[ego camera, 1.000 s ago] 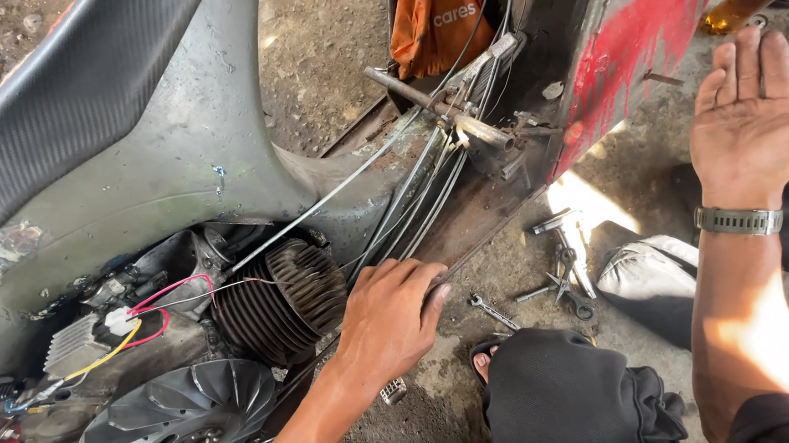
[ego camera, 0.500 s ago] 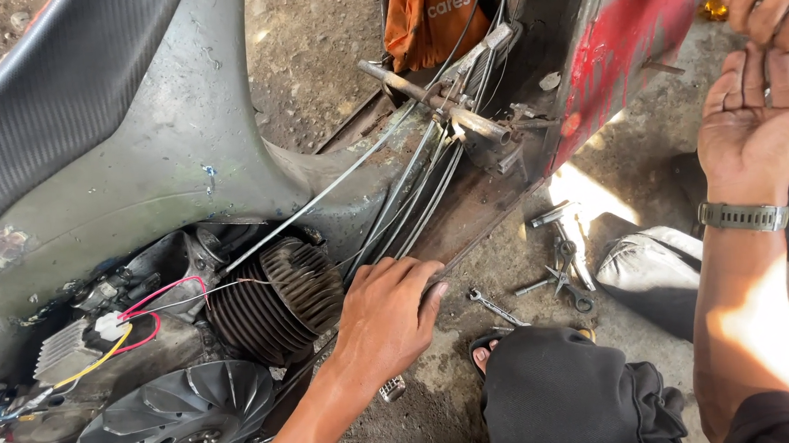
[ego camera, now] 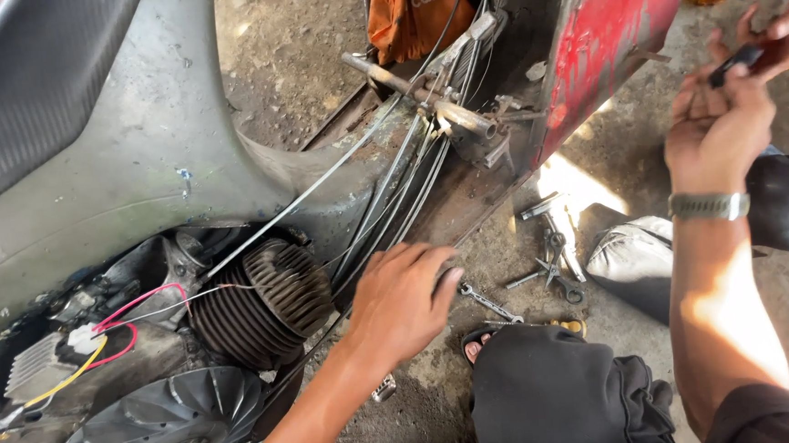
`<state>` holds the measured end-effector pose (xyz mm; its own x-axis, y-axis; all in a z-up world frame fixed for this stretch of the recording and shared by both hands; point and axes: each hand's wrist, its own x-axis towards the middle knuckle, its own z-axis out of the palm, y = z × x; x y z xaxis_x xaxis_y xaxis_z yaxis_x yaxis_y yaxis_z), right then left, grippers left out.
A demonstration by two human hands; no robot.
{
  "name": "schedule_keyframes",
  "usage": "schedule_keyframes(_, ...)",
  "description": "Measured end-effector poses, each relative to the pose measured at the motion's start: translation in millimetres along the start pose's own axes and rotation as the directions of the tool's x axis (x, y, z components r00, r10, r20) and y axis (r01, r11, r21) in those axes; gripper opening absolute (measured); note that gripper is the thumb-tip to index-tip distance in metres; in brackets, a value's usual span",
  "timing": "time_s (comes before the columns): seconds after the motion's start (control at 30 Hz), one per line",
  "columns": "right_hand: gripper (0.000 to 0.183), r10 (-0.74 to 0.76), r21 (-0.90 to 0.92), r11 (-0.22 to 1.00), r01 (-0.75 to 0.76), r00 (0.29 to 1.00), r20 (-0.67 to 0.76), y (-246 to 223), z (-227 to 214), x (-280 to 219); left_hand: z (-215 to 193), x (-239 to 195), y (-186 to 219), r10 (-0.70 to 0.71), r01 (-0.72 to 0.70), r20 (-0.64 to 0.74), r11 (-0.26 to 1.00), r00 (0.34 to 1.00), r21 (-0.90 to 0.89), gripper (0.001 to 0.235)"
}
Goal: The person works on the exposed engine of a motorcycle, using a wrench to tighten bolts and adjusting wires and cables near the engine block. The person also handles a metal rod and manipulates components within the engine area.
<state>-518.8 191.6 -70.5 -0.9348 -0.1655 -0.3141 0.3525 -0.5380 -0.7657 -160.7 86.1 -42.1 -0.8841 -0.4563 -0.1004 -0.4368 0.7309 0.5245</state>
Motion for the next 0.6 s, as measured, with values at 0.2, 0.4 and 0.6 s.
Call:
schedule_keyframes(0.2, 0.009, 0.128, -0.028, 0.992, -0.125, 0.974, 0.189, 29.1, -54.9, -44.2, 16.9, 61.7, 40.1, -0.058, 0.094, 0.096, 0.897, 0.994, -0.432, 0.055)
schedule_keyframes(0.4, 0.016, 0.332, -0.375, 0.927, 0.028, 0.407, 0.851, 35.2, -58.4, -96.3, 21.3, 44.9, 15.9, 0.236, -0.254, -0.103, 0.939, 0.966, -0.233, 0.065)
schedule_keyframes(0.6, 0.023, 0.365, -0.37, 0.922, 0.118, 0.06, 0.929, 48.4, 11.6, -144.5, -14.1, 3.8, -4.9, 0.136, -0.186, -0.143, 0.882, 0.98, -0.433, 0.042)
